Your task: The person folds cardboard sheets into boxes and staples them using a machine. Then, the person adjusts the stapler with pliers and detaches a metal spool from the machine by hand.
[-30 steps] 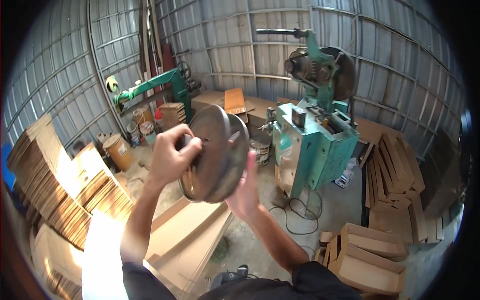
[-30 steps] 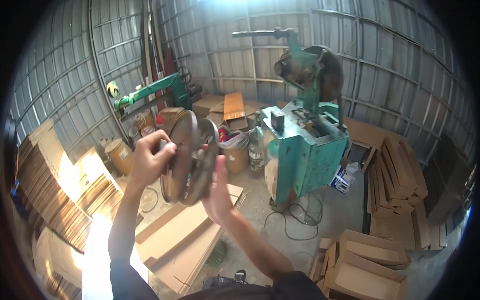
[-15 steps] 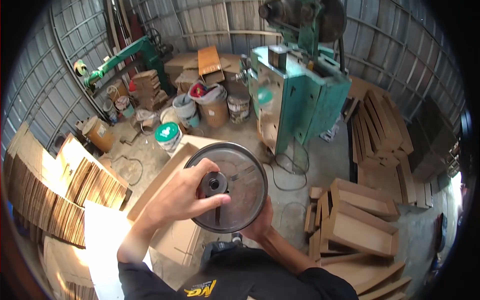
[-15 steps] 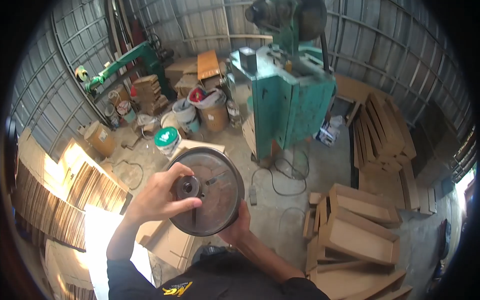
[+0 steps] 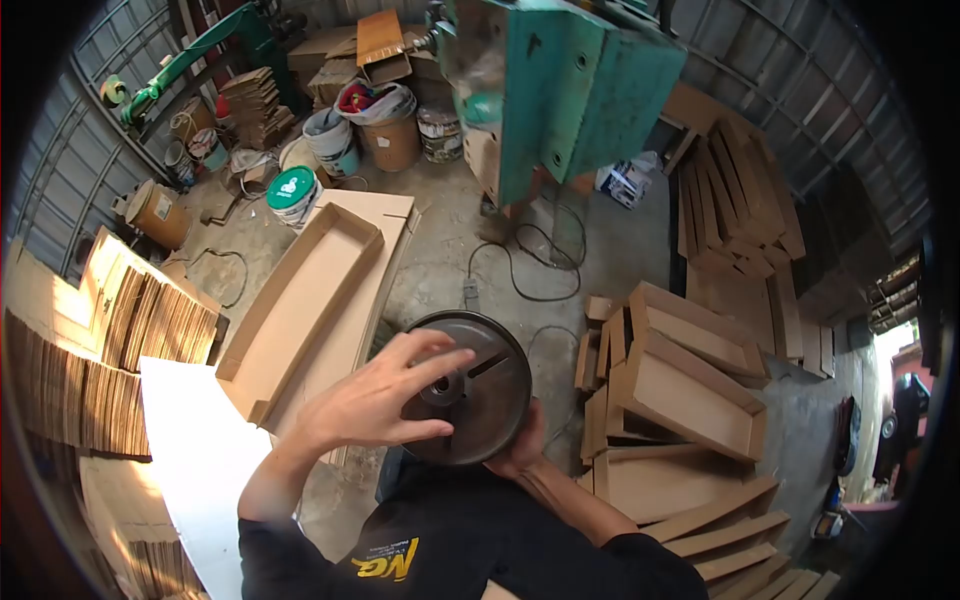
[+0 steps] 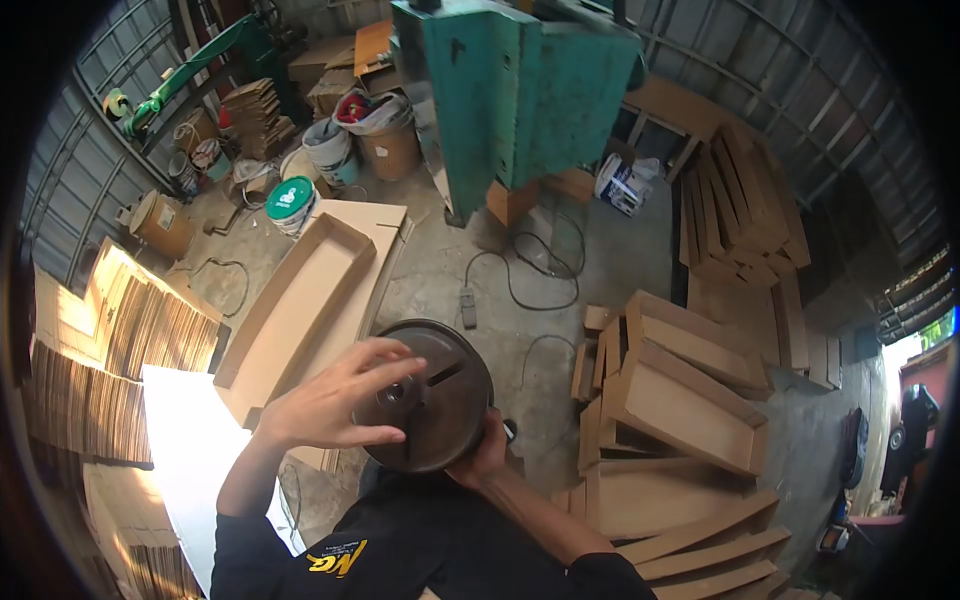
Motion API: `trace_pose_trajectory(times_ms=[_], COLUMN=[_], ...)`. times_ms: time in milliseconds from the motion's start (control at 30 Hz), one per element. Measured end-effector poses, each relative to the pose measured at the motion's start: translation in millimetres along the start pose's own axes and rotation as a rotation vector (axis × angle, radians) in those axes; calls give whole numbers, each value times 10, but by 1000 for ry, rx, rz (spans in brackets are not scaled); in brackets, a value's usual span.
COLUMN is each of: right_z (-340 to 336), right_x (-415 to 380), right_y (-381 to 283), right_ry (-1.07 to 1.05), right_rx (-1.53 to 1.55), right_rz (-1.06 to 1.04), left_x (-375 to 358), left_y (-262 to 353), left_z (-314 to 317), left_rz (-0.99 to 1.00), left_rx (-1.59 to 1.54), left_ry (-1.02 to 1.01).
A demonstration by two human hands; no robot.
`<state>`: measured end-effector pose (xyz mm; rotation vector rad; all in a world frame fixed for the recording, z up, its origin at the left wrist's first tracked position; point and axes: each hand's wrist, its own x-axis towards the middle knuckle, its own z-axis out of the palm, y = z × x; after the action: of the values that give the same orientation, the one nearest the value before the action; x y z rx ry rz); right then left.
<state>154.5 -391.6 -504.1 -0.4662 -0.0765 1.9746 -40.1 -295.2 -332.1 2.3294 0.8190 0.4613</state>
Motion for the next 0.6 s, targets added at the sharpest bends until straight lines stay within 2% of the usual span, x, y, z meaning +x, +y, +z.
trace_pose_trajectory(times_ms=[67,133,200,333,400,433,500,533,600], right_z=[-133,-270,-365,-376,-324,-274,-179,-184,-220], right_x=[-128,-259,-364,-586,-715,-793,-919,-974,-1067], right_y=[-5,37,74,185,276,331,418,459,595], right_ry=[9,18,63,96,159,177,285,299,236], right_rx=[37,72,132,158,152,155,142,139,122], right_rz=[-6,-25,-80,-180,-221,-249,-285,-305,-379], left_x=[37,9,22,-15,-59,-78,-71,-87,-146], left_y=[166,144,176,186,121,53,-49,-38,102], left_z=[63,286,472,620,634,653,693,709,646], left_rz=[-277,-325,-472,-349,13,37,275,294,192], left_rx=[82,75,37,22,12,-3,-103,-118,-129], left_ry=[-41,-77,-106,-135,-148,-166,-229,-235,-149])
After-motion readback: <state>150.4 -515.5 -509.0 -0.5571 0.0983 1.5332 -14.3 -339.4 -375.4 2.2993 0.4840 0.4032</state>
